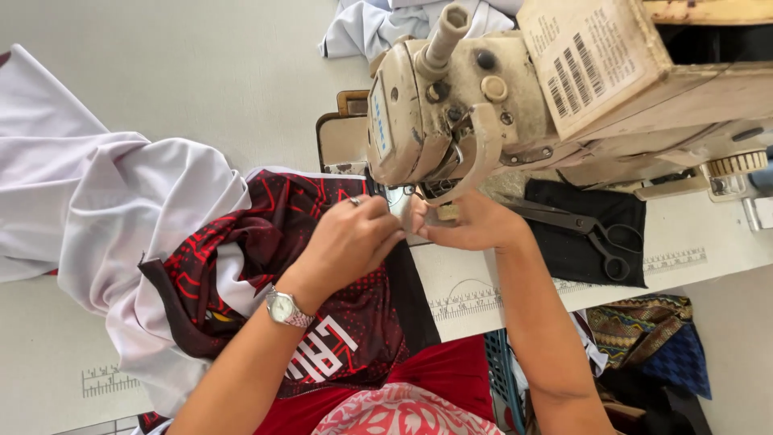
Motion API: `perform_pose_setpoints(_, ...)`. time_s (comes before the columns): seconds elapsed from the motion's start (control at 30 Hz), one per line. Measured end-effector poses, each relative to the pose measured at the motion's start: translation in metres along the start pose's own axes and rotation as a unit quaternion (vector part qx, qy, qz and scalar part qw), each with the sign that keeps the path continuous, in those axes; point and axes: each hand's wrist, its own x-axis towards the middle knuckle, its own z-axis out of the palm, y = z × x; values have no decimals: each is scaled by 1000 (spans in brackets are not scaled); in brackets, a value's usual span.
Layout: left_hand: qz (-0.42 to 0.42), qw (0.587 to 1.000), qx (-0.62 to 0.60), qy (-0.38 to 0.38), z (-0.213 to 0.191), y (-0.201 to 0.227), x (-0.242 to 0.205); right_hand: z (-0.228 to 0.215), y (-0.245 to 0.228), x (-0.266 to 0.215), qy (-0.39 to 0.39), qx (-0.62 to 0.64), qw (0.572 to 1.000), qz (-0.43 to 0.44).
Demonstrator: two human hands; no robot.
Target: Sewing a black trim onto a patterned fabric piece using an industrial sewing machine
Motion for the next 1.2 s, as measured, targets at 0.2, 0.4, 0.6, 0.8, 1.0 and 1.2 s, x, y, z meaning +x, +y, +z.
perform_pose_setpoints(0.2,-61,983,-162,-52,-24,22,11,-7,-3,1,78,46,977,-196)
perform_pose_setpoints(0.4,-130,933,-319,-106,-34,18,18,-6,-11,-2,97,-11,949,-300)
perform_pose_setpoints(0.6,-249,847,-468,-35,-37,2,19,-10,-26,-1,150,-63,907,-389)
perform_pose_setpoints(0.8,-320,924,-191,89,-4,-21,3,-8,-25,-4,180,-178,895,-368)
perform_pose_setpoints(1.0,-119,983,129,60,3,-16,0,9,16,10,179,-210,901,-335)
perform_pose_setpoints(1.2,-55,987,142,54,0,-4,-9,12,28,10,158,-206,900,-349)
